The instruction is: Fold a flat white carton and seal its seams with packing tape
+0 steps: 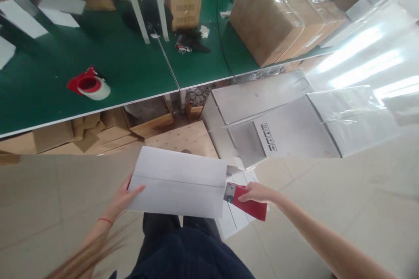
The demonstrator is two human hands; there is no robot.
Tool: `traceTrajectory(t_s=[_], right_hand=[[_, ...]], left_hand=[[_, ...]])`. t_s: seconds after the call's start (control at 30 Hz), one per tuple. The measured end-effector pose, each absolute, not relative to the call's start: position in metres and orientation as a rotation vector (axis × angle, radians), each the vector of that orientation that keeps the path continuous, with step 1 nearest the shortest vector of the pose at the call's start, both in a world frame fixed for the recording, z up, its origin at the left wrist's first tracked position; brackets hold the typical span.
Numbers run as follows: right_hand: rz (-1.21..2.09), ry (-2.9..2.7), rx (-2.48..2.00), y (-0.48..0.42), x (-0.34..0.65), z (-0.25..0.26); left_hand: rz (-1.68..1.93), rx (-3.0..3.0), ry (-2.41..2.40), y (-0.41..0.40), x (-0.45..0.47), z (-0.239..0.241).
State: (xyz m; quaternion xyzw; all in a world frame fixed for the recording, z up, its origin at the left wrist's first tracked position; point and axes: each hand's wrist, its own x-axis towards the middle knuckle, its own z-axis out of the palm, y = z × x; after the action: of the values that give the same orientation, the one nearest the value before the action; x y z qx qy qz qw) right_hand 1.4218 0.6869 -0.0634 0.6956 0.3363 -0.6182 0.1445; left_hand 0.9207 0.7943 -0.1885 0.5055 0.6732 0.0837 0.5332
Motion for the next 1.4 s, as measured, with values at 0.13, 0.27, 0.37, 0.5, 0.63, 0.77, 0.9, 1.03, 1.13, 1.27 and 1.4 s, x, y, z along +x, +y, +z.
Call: traceTrajectory(t_s=[0.13, 0.27, 0.37, 0.5, 0.63, 0.77, 0.9, 1.03, 1.13, 1.27, 1.4], right_hand=[[-1.803, 0.954, 1.986, 0.685, 1.429, -0.092], [-1.807, 0.941, 1.949, 0.685, 1.435, -0.114], [-1.812, 1.001, 1.938, 0.684, 1.433, -0.12], [-1.83, 1.054, 1.923, 0.681, 1.425, -0.122], [-1.816, 1.107, 1.931, 0.677, 1.424, -0.123], [-1.793, 1.174, 1.933, 0.677, 1.432, -0.126], [-1.812, 1.224, 1.884, 0.676, 1.437, -0.132], [-1.802, 1.335, 1.81, 0.673, 1.431, -0.138], [-1.816, 1.405, 1.753, 0.671, 1.427, -0.139], [-1.855, 1.421, 1.738, 0.666, 1.43, -0.136], [-1.874, 1.363, 1.782, 0.65, 1.456, -0.138]], left_hand=[[0.153, 1.142, 1.618, 0.795, 0.92, -0.187], [0.218, 1.339, 1.705, 0.79, 0.924, -0.182], [0.41, 1.838, 1.726, 0.767, 0.943, -0.18], [0.361, 2.378, 1.45, 0.711, 1.01, -0.181], [0.199, 2.506, 1.208, 0.658, 1.103, -0.183], [0.186, 2.446, 1.217, 0.633, 1.171, -0.18], [0.166, 2.395, 1.329, 0.629, 1.191, -0.179], [0.13, 2.457, 1.306, 0.631, 1.178, -0.179], [0.107, 2.532, 1.268, 0.63, 1.169, -0.18], [0.072, 2.589, 1.241, 0.627, 1.173, -0.182], [0.047, 2.597, 1.235, 0.628, 1.176, -0.183]])
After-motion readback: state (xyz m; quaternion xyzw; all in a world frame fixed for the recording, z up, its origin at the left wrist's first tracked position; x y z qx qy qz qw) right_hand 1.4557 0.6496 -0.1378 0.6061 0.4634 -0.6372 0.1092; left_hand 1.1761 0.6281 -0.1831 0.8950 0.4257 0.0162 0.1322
